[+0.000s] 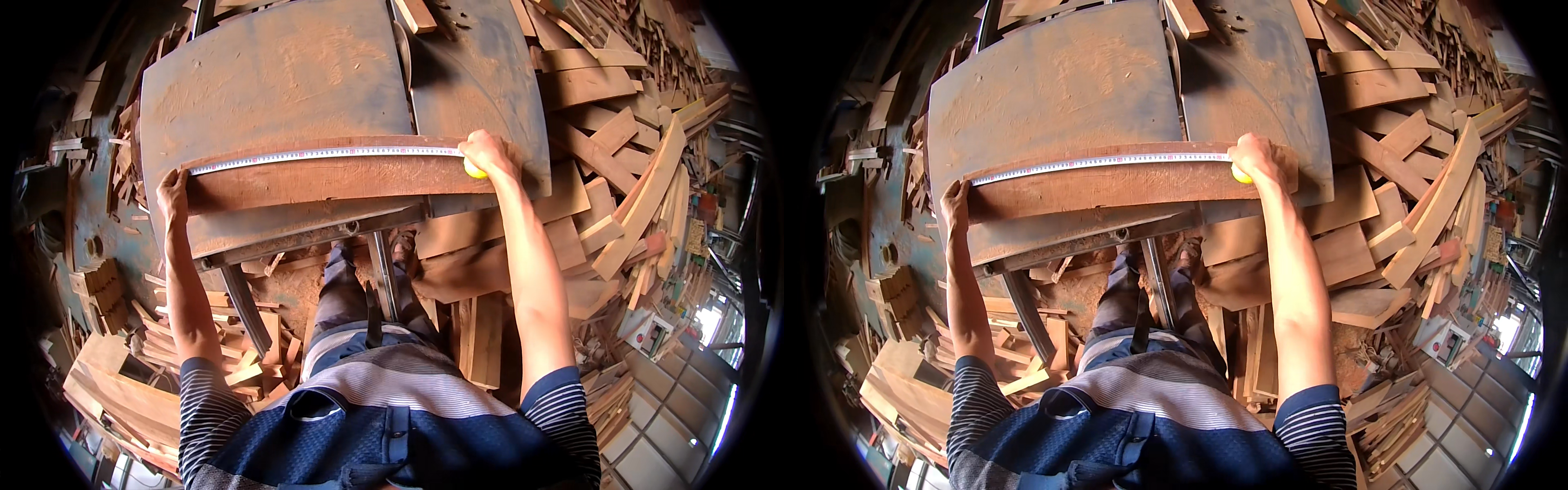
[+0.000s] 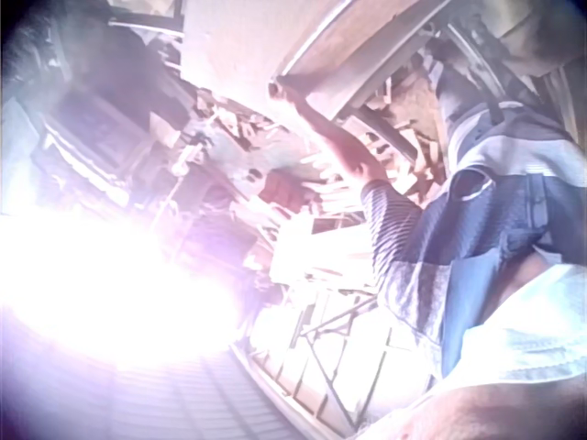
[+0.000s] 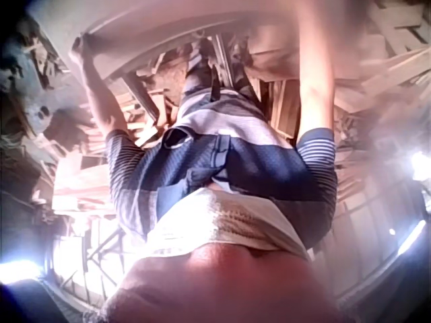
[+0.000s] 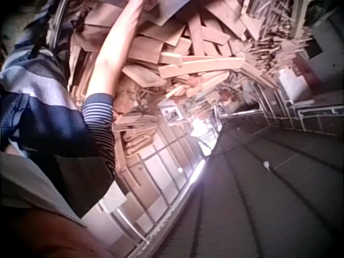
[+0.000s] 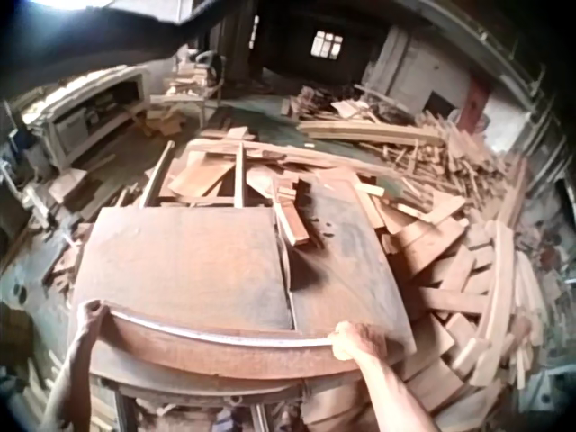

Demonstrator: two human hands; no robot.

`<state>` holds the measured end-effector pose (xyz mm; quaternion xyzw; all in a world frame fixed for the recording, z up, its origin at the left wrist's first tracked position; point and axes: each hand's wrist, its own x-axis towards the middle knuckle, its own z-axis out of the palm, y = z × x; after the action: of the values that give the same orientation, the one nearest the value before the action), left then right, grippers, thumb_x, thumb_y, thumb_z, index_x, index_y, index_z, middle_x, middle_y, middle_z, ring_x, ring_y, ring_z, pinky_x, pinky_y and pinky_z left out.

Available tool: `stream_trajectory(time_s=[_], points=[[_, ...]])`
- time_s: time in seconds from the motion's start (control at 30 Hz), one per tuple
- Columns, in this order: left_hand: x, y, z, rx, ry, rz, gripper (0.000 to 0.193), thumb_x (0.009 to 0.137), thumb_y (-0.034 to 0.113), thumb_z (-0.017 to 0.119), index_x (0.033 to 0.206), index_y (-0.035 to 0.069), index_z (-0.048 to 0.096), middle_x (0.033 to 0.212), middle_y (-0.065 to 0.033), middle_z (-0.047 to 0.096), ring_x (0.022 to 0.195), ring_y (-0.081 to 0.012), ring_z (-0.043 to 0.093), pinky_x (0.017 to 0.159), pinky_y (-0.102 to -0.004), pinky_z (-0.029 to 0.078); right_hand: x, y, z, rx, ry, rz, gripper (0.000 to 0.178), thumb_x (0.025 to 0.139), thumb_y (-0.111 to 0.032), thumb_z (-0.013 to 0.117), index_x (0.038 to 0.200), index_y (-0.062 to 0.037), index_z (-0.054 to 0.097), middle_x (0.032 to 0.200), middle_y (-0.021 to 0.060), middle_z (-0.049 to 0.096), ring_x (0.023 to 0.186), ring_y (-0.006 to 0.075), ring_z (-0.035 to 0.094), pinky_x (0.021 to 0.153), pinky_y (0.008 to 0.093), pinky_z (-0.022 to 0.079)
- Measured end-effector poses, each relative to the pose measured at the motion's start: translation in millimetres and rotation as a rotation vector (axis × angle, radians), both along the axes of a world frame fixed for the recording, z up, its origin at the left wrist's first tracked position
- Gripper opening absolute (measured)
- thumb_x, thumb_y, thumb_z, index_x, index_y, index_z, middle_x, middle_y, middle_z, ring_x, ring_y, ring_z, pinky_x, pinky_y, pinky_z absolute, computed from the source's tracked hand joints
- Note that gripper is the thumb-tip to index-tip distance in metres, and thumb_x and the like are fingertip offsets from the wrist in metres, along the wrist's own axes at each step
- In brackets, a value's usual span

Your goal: The person measures various pieces of curved and rectangular wood using a tape measure while standing over a pile of wood scraps.

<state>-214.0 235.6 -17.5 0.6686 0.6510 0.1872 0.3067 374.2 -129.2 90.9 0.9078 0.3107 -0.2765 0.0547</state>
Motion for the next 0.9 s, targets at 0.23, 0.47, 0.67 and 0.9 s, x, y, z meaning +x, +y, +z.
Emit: stream_trajectory(time_s=[0.23,0.47,0.67,0.9], points=[[9,-8,-1,0.005,-0.017,0.050,0.040,0.095,0.035,0.071,0.117,0.003,0.072,0.104,-0.0057,0.077,0.094,-0.0112,0.065,0.087,-0.0298,0.049,-7,-2,18,-0.003,0.021,0.008,0.034,0.085,-0.032,0.063,0.106,-0.0070,0.075,0.107,0.0235,0.072,0.107,0.0410,0.069,0.092,0.0504,0.052],[16,-20,27,-0.013,0.159,0.071,0.047,0.094,0.042,0.070,0.123,0.006,0.071,0.115,-0.0115,0.075,0.107,-0.0240,0.070,0.096,-0.0337,0.049,-34,18,52,0.020,-0.013,-0.036,0.035,0.085,-0.036,0.063,0.103,-0.0087,0.075,0.106,0.0226,0.073,0.105,0.0407,0.069,0.090,0.0500,0.052],[8,-14,14,-0.020,0.107,0.090,0.049,0.093,0.041,0.070,0.128,0.006,0.069,0.123,-0.0132,0.072,0.116,-0.0250,0.068,0.101,-0.0341,0.048,-25,22,37,-0.073,-0.008,-0.010,0.037,0.087,-0.042,0.062,0.105,-0.0128,0.077,0.111,0.0195,0.073,0.107,0.0378,0.069,0.092,0.0486,0.052],[26,-19,23,-0.003,0.108,0.091,0.038,0.093,0.039,0.071,0.098,0.001,0.070,0.084,-0.0099,0.071,0.079,-0.0135,0.061,0.080,-0.0334,0.049,-12,-5,-14,0.004,0.014,-0.068,0.036,0.084,-0.035,0.060,0.093,-0.0046,0.076,0.097,0.0253,0.073,0.098,0.0416,0.070,0.086,0.0503,0.052]])
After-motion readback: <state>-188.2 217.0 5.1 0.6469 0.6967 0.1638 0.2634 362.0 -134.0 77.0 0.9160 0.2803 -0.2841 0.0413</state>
